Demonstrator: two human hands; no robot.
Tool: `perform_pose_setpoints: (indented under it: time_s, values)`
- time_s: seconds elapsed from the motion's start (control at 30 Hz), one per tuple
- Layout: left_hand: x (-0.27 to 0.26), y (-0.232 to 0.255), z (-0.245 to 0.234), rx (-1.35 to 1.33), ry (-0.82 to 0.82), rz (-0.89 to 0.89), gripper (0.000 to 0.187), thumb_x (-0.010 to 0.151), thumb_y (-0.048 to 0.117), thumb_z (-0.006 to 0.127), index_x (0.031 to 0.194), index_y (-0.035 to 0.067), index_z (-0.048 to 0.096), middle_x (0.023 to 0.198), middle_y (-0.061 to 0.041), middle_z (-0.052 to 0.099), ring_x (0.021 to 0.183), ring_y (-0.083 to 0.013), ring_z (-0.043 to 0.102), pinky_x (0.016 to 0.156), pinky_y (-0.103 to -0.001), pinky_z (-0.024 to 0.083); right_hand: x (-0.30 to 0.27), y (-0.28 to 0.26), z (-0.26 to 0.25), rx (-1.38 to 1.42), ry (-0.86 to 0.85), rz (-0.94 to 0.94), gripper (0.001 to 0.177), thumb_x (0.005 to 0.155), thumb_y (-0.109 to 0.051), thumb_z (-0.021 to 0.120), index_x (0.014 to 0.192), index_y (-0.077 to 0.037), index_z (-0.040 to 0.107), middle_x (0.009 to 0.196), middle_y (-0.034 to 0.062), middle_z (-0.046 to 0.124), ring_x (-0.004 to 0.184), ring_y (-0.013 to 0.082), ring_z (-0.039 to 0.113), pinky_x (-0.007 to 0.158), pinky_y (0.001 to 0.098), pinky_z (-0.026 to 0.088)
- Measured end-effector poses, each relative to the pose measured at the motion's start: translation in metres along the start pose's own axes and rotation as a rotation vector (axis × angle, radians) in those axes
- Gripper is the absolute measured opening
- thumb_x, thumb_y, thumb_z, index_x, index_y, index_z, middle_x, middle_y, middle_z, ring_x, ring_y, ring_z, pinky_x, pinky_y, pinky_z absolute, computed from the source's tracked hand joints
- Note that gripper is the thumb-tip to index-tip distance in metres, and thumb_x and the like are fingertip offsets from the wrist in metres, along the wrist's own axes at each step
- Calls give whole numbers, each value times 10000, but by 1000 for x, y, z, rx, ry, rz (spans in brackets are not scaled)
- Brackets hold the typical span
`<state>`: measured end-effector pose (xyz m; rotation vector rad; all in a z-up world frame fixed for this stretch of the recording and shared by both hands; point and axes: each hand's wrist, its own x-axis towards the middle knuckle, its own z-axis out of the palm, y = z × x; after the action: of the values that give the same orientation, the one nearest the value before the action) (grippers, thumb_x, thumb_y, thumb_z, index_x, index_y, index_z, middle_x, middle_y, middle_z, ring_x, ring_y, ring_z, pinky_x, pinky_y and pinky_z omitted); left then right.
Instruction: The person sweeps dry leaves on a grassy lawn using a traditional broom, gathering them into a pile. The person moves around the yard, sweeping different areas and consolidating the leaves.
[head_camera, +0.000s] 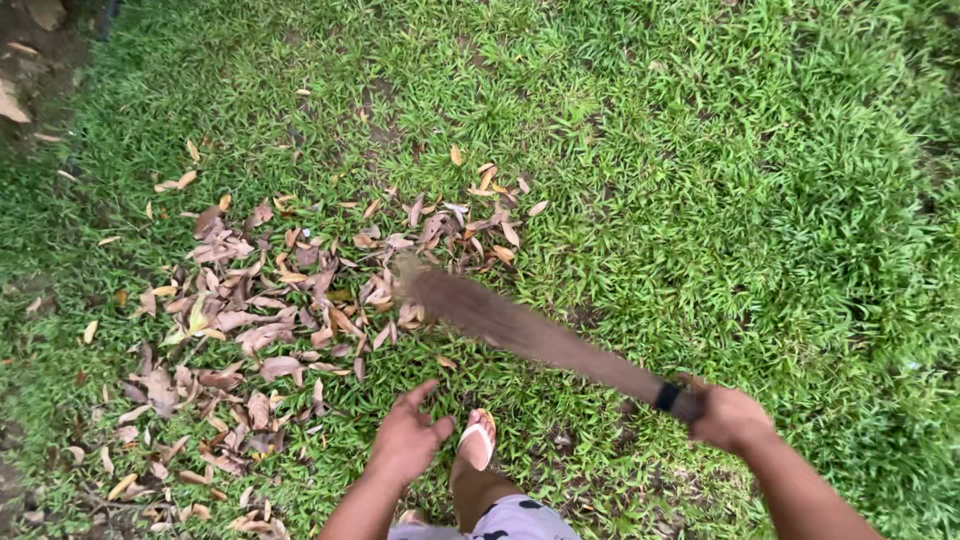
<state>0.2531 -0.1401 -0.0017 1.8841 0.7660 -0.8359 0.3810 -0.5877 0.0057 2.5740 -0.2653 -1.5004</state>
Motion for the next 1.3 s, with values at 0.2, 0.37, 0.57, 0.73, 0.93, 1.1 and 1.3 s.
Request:
perform_pose_setpoints:
  time_s: [0.2,0.37,0.57,0.73,0.93,1.1,1.3]
  values:
    - [-12,-4,-8,-25,58,21,748,775,286,759,1481,226,520,978,-76,714,890,-232,719,874,-353,584,62,52,-30,144,249,196,947,735,-378,856,1571,-428,412,1210,110,760,1027,276,749,925,407,592]
    - [-25,-34,-5,-68,70,-73,781,766,267,766,1499,243,499,1027,-105,745,930,-198,724,915,-330,564,134,-43,-34,156,295,230,635,754,-459,822,1290,-140,704,1187,105,767,1019,250,755,875,389,610]
    - [-14,-101,14,-360,79,-132,764,801,284,741,1509,165,479,1121,-147,743,933,-207,758,915,-317,573,97,-251,41,171,-146,-150,552,739,-194,776,1284,-168,692,1061,102,752,846,214,697,728,355,557]
    - [14,-133,31,-697,-8,-310,690,862,501,683,1402,80,595,1166,-44,735,1031,-187,724,917,-330,535,-1,-297,80,111,-174,-565,1128,604,-117,983,1546,-317,396,1234,95,659,934,171,626,826,276,491]
    - [44,-76,93,-1320,-353,-223,420,816,446,783,1113,148,781,973,-137,787,786,-241,731,608,-343,519,-75,-270,105,561,-190,-356,915,646,-204,882,1454,-151,456,948,130,767,701,219,686,690,382,580]
    - [67,-7,142,-1584,-843,-345,231,1031,287,745,1153,107,666,991,-65,730,887,-246,716,821,-413,591,-111,-216,58,648,-33,-391,1119,797,-373,863,1622,-215,123,1215,131,744,1079,177,767,1009,330,533]
    - [122,-50,116,-1697,-913,-657,358,911,254,749,1125,17,588,893,-163,705,789,-308,725,757,-456,639,-149,-262,75,299,-39,-209,1199,788,-462,859,1655,-338,41,1464,59,579,1081,191,779,1053,364,599]
